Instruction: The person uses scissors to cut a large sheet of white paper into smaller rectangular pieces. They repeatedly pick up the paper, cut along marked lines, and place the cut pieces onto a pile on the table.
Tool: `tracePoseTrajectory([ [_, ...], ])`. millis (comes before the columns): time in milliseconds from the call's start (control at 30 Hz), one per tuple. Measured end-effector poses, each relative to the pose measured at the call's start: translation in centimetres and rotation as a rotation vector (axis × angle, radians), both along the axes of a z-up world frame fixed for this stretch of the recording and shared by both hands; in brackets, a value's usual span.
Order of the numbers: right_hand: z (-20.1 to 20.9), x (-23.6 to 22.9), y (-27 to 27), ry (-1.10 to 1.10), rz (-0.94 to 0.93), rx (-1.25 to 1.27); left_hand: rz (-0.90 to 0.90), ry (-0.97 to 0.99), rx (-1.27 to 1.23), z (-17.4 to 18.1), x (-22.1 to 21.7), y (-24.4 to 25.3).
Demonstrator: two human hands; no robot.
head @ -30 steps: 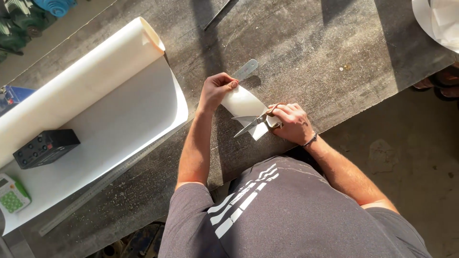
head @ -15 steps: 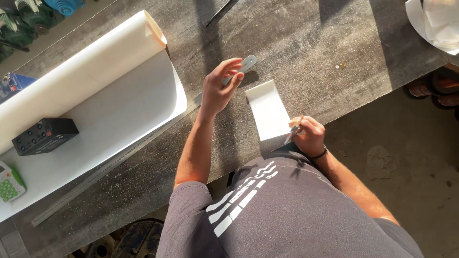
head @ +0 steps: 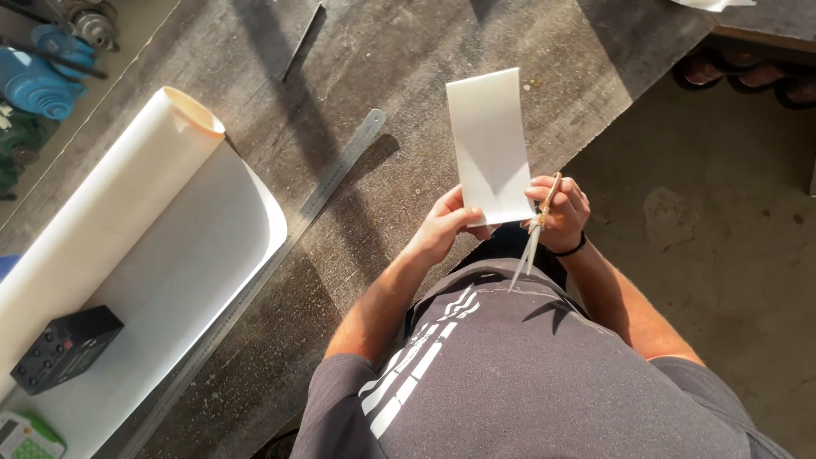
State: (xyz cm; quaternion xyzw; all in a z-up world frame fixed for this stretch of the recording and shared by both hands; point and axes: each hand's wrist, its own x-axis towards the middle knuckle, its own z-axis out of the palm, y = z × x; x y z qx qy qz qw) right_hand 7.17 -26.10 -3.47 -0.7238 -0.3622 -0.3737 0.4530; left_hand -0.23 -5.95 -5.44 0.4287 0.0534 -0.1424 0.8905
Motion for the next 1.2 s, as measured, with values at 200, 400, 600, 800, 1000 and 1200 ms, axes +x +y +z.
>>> tracePoseTrajectory([
  [200, 1.8, 0.1, 1.2, 0.187, 0.084, 0.007, 0.140, -0.049, 0.066, 0.8, 1.7, 1.2],
  [400, 2.9, -1.2, -0.1, 1.013, 0.374, -0.089, 0.444, -0.133, 0.284, 2.9, 3.1, 3.3],
  [600, 5.0, -2.4, 0.3, 1.398, 0.529, -0.346, 0.413, -0.176, 0.364, 4.4, 3.2, 4.5],
  [800, 4.5, -2.5, 1.1, 1.440, 0.560, -0.289, 0.425, -0.206, 0.412, 4.5, 3.4, 4.1],
  [1000, 5.4, -2.4, 1.8, 1.311, 0.537, -0.404, 0.328, -0.244, 0.536, 4.8, 3.3, 3.3],
  [1200, 5.7, -2.4, 2.0, 1.348, 0.540, -0.428, 0.181, -0.194, 0.503, 5.8, 3.4, 3.9],
])
